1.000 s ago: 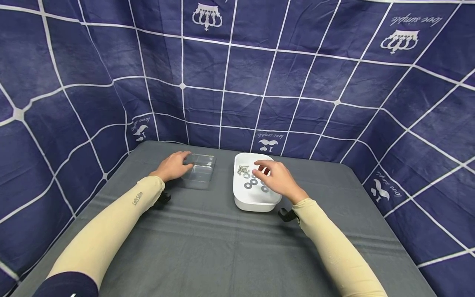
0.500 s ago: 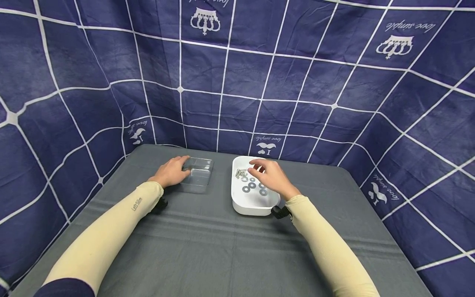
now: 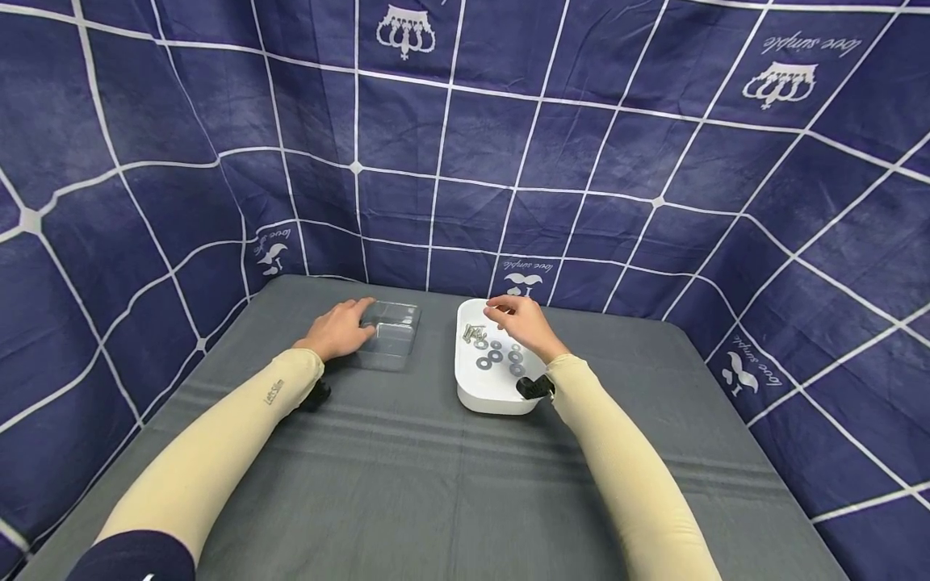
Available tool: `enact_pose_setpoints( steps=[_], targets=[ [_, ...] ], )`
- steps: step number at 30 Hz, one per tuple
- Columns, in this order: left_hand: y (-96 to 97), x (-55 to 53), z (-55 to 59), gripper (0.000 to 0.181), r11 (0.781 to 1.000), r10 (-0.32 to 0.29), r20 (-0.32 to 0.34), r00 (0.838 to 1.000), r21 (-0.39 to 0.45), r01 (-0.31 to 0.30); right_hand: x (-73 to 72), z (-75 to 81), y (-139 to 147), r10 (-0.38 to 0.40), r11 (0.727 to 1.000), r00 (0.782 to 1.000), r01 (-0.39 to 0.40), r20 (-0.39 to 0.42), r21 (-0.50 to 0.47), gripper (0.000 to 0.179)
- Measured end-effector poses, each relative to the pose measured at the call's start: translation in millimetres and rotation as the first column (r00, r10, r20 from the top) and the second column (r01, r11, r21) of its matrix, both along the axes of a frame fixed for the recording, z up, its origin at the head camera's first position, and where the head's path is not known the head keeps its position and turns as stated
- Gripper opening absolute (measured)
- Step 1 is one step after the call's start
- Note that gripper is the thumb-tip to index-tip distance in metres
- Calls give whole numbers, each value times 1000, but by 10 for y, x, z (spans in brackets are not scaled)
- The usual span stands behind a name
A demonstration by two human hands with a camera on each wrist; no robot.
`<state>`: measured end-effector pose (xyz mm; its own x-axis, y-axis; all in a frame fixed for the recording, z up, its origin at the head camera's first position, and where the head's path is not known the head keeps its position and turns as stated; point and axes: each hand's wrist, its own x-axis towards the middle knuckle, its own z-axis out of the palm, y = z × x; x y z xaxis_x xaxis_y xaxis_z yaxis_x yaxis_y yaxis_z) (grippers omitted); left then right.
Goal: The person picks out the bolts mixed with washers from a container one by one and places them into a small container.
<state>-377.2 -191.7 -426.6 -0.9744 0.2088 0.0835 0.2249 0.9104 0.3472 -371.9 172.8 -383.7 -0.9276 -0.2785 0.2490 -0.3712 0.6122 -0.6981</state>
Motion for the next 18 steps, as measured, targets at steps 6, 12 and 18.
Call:
enact_pose_setpoints(
  steps=[6,12,18],
  targets=[
    [25,-36,3,64,1000,-10,3,1000,-8,10,-85,-38,8,-19,996,993,30,117,-87,36],
    [17,-53,1,64,1000,-11,-10,1000,-8,10,-144,-73,-16,-40,988,986,64,164,-143,35],
    [-9,-26,-18,64,1000,1,2,1000,-13,-1,-234,-210,-48,-46,981,973,87,228,-174,31]
  ],
)
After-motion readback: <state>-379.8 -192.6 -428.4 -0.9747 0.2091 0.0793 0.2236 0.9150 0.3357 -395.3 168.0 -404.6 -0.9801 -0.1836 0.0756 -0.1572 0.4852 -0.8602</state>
